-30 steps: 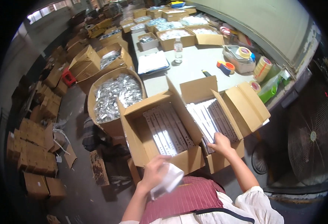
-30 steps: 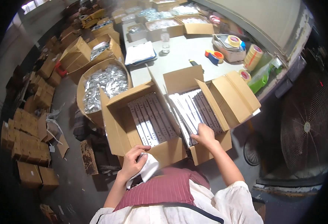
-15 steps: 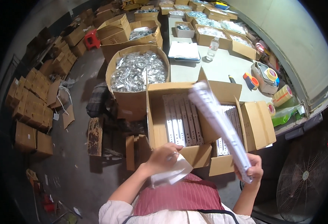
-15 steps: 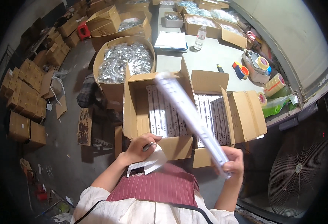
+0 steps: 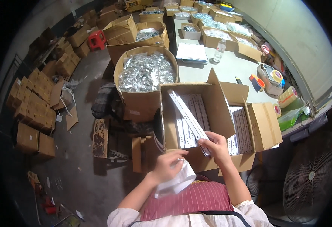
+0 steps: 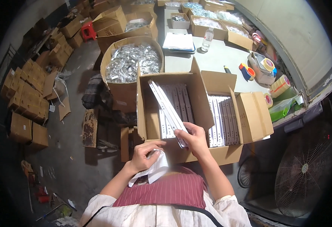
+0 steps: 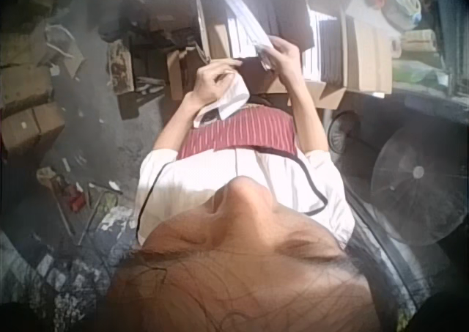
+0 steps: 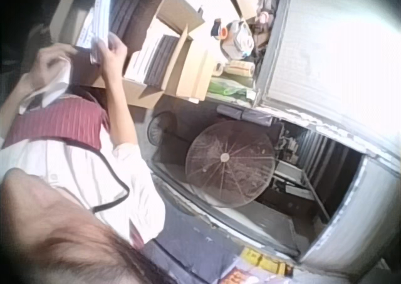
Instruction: The person packs metal rails into cardboard boxes, opens boxes using a utility knife, and applies adhesive stickers onto the metal rails by hand.
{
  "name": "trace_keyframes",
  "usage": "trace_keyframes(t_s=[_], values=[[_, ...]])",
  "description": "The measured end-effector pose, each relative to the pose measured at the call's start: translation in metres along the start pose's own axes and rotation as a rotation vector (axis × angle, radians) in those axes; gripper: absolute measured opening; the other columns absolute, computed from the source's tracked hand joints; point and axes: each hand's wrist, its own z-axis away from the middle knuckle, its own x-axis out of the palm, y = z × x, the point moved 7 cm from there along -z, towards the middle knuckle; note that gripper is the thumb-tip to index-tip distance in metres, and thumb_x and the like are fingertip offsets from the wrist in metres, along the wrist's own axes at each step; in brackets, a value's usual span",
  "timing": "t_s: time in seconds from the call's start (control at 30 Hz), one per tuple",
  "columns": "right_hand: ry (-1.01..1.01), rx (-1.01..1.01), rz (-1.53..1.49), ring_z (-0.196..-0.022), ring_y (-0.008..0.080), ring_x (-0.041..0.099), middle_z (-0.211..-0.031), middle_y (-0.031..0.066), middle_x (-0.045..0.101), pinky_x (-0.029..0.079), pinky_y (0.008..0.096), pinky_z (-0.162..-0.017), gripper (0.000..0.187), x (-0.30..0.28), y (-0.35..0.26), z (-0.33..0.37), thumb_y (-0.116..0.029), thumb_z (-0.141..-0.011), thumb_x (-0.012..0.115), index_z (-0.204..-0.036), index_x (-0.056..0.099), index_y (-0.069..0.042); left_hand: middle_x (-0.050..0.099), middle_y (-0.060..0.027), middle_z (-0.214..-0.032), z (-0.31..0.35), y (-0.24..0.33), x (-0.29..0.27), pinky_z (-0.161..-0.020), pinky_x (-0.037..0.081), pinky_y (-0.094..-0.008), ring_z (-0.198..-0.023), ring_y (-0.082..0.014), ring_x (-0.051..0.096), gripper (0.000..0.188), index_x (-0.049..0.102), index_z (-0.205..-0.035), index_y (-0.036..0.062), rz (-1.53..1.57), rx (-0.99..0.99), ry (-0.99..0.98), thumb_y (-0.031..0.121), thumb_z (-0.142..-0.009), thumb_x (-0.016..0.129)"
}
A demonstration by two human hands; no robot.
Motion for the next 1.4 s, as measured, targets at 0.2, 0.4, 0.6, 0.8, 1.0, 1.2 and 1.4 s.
trace_keyframes(t_s=[0.2, 0.4, 0.6, 0.8, 1.0, 1.2, 1.4], values=[[0.045, -0.174, 0.772, -0.07, 0.0342, 0.069, -0.076, 0.0198, 0.07, 0.054, 0.0417, -0.067, 0.044, 0.029, 0.004, -0.067, -0.037, -0.076, 0.074, -0.083, 0.069, 0.006, 0.073, -0.016, -0.11, 0.003, 0.009, -0.017, -0.088, 0.057, -0.0364, -0.099, -0.0281, 0.072, 0.014, 0.073, -0.09, -0.0022, 0.121, -0.034, 0.108, -0.002, -0.082, 0.06], [-0.173, -0.349, 1.141, -0.076, 0.0418, 0.07, -0.078, 0.0289, 0.068, 0.058, 0.0457, -0.07, 0.064, 0.104, 0.042, -0.096, -0.033, -0.074, 0.076, -0.101, 0.053, 0.02, 0.069, -0.0251, -0.11, 0.014, 0.005, -0.017, -0.079, 0.058, -0.0353, -0.09, -0.0276, 0.073, 0.019, 0.066, -0.087, -0.0095, 0.194, -0.081, 0.152, 0.006, -0.09, 0.056], [-0.241, -0.333, 1.221, -0.075, 0.0438, 0.069, -0.079, 0.0289, 0.068, 0.057, 0.0473, -0.069, 0.083, 0.112, 0.05, -0.103, -0.039, -0.077, 0.072, -0.121, 0.042, 0.025, 0.069, -0.0225, -0.107, 0.023, -0.006, -0.018, -0.079, 0.059, -0.0353, -0.09, -0.0264, 0.072, 0.022, 0.066, -0.092, -0.0095, 0.244, -0.114, 0.232, 0.01, -0.094, 0.055], [-0.063, -0.32, 1.258, -0.073, 0.0398, 0.071, -0.08, 0.0261, 0.07, 0.057, 0.0476, -0.066, 0.055, 0.113, 0.049, -0.086, -0.018, -0.083, 0.061, -0.122, 0.046, 0.018, 0.07, -0.0182, -0.104, 0.039, -0.028, -0.014, -0.079, 0.058, -0.0312, -0.087, -0.0211, 0.07, 0.018, 0.067, -0.102, -0.0091, 0.456, -0.319, 0.429, 0.003, -0.095, 0.055], [-0.319, -0.304, 1.426, -0.083, 0.0324, 0.073, -0.096, 0.0217, 0.069, 0.059, 0.0409, -0.065, 0.024, 0.118, 0.084, -0.115, -0.01, -0.076, 0.069, -0.096, 0.07, 0.003, 0.07, -0.0151, -0.098, 0.03, -0.029, -0.007, -0.077, 0.057, -0.0271, -0.082, -0.0176, 0.07, 0.015, 0.068, -0.1, -0.0083, 0.585, -0.38, 0.426, 0.002, -0.096, 0.058], [-0.218, -0.595, 1.413, -0.08, 0.0321, 0.073, -0.089, 0.0156, 0.071, 0.059, 0.0417, -0.067, 0.019, 0.127, 0.059, -0.098, -0.012, -0.075, 0.069, -0.09, 0.07, -0.001, 0.07, -0.0163, -0.101, 0.044, -0.036, -0.014, -0.078, 0.057, -0.0286, -0.086, -0.0184, 0.07, 0.023, 0.067, -0.105, -0.0083, 0.513, -0.383, 0.41, 0.009, -0.097, 0.053], [-0.371, -0.569, 1.356, -0.08, 0.0364, 0.07, -0.08, 0.0147, 0.07, 0.055, 0.046, -0.072, 0.011, 0.119, 0.054, -0.077, -0.007, -0.08, 0.056, -0.085, 0.065, -0.005, 0.072, -0.0111, -0.091, 0.053, -0.034, -0.029, -0.072, 0.053, -0.0271, -0.08, -0.0144, 0.067, 0.022, 0.068, -0.1, -0.0071, 0.387, -0.385, 0.389, 0.01, -0.096, 0.054]])
